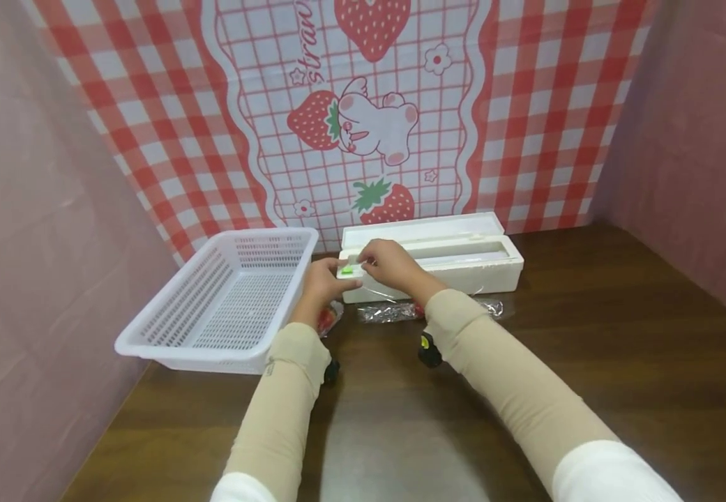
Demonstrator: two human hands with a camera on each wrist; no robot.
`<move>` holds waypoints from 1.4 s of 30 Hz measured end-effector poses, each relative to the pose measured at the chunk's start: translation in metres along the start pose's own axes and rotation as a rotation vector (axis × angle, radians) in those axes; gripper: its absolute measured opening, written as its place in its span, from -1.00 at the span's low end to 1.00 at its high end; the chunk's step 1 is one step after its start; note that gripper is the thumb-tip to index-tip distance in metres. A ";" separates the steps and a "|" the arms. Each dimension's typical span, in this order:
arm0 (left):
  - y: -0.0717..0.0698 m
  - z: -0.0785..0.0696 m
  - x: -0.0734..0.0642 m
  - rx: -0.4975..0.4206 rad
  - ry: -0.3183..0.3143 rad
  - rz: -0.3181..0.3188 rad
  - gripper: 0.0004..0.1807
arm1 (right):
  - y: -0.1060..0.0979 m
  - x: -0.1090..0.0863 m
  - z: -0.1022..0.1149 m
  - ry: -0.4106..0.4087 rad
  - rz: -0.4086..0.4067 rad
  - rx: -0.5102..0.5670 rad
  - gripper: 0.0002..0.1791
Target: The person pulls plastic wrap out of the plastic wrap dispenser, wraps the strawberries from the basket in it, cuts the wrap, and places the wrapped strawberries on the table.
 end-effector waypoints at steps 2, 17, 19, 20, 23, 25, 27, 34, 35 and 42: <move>-0.002 0.001 -0.001 0.016 0.009 -0.009 -0.42 | 0.011 0.009 0.008 -0.003 0.027 -0.028 -0.82; -0.005 -0.005 0.010 0.170 0.039 0.022 -0.54 | 0.038 0.032 0.031 -0.083 0.104 -0.256 -0.88; -0.005 -0.006 0.012 0.185 0.048 0.019 -0.56 | 0.037 0.032 0.032 -0.084 0.108 -0.273 -0.85; -0.004 -0.006 0.012 0.185 0.049 0.021 -0.58 | 0.037 0.032 0.031 -0.082 0.107 -0.283 -0.85; -0.004 -0.004 0.010 0.177 0.037 0.022 -0.60 | 0.036 0.029 0.032 -0.100 0.090 -0.296 -0.90; -0.003 -0.002 0.008 0.169 0.024 0.023 -0.60 | 0.036 0.027 0.032 -0.111 0.079 -0.295 -0.93; -0.002 0.000 0.006 0.147 0.008 0.024 -0.56 | 0.036 0.024 0.032 -0.119 0.076 -0.297 -0.92; 0.000 0.001 0.003 0.062 -0.004 0.017 -0.57 | 0.033 0.021 0.026 -0.080 0.106 -0.273 -0.89; 0.000 0.001 0.003 0.055 -0.002 0.015 -0.58 | 0.033 0.022 0.025 -0.069 0.112 -0.267 -0.90; 0.001 0.001 0.003 0.051 -0.013 0.025 -0.54 | 0.032 0.024 0.019 -0.056 0.109 -0.249 -0.92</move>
Point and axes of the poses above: each hand's wrist, its own x-axis towards the middle knuckle, its own y-axis out of the palm, z = x × y, the point moved 10 cm from there along x, towards the middle knuckle, and after that the axes turned 9 degrees about y, right-handed, at the moved point
